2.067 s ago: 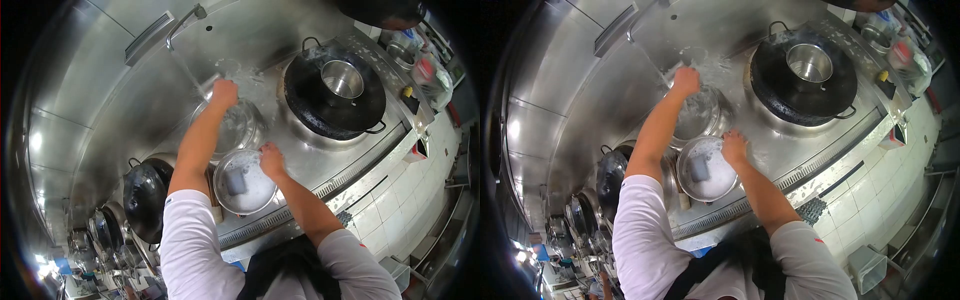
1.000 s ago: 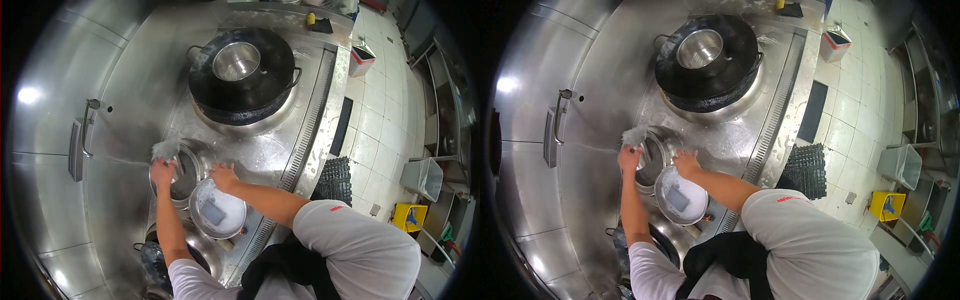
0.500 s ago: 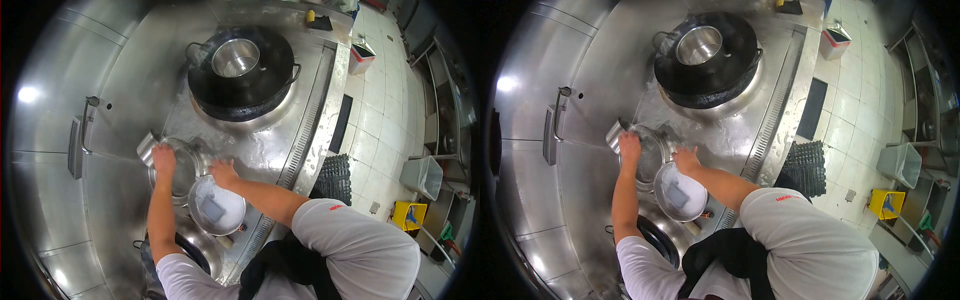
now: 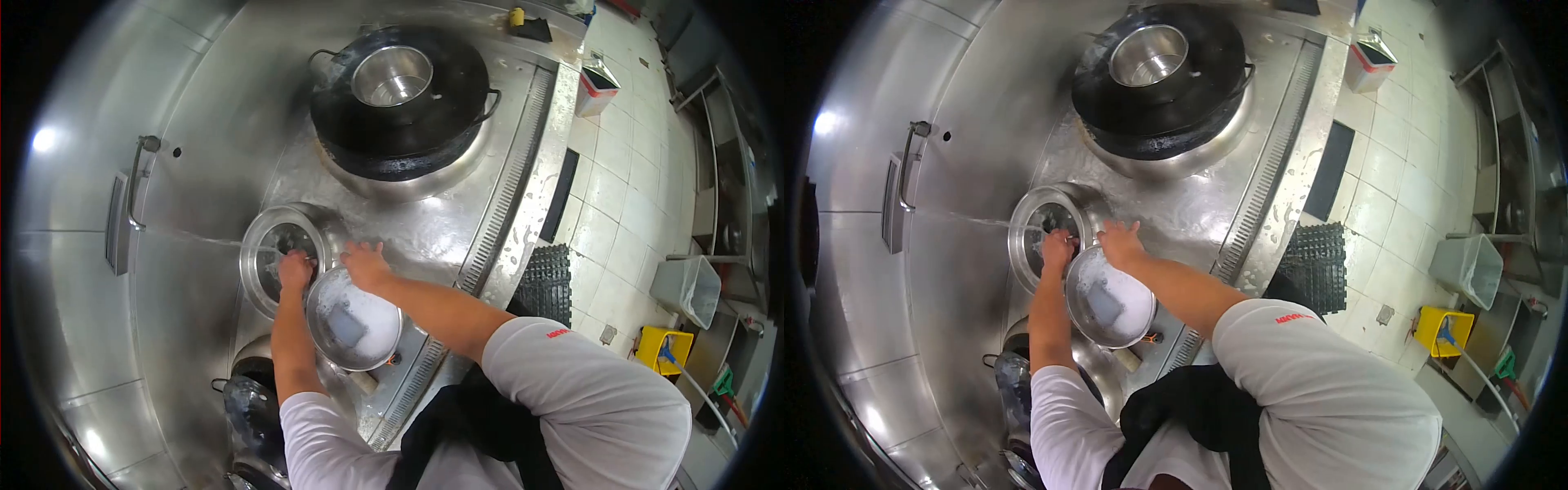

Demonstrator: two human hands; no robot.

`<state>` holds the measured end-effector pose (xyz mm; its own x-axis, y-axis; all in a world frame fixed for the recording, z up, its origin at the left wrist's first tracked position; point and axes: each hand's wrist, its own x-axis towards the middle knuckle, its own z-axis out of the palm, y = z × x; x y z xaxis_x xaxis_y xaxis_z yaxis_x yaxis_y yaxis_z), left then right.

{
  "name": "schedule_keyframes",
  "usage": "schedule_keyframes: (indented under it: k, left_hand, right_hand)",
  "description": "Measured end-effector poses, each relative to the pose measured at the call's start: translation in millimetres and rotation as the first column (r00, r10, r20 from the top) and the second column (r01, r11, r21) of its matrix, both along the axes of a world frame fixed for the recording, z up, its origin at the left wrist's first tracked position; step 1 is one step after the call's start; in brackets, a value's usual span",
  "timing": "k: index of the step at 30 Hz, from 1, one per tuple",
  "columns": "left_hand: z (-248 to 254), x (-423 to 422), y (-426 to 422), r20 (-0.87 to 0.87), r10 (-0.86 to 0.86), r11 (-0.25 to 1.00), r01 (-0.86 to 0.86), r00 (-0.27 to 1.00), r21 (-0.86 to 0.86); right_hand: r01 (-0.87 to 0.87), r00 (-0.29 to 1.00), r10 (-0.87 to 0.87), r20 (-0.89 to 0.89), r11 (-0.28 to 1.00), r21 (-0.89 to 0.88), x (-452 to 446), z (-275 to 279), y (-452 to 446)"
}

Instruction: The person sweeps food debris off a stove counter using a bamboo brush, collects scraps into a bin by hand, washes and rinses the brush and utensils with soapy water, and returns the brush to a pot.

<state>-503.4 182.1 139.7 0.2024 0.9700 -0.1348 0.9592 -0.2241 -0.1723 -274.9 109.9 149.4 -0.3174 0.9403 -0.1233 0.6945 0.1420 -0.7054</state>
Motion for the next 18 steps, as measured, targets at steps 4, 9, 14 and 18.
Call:
schedule_keyframes:
  k: [4,9,14,18]
  left_hand:
    - [17,-20,-16,0.466,0.190,0.921,-0.321,0.864,0.220]
    - [120,19,-42,0.281,-0.216,0.925,0.104,0.935,0.365]
    - [179,61,-45,0.179,-0.460,0.880,0.420,0.870,0.220]
    - [193,111,-29,0.189,-0.532,0.846,0.527,0.825,0.082]
  right_hand:
    - [-0.074,0.997,0.074,0.005,0.996,-0.056,1,4,2]
    - [-0.151,0.675,-0.137,-0.725,0.936,-0.318,-5,-32,25]
    - [0.010,0.377,-0.852,-0.365,0.397,-0.918,6,-52,73]
    - [0.106,0.875,-0.262,-0.406,0.924,-0.368,33,-95,116]
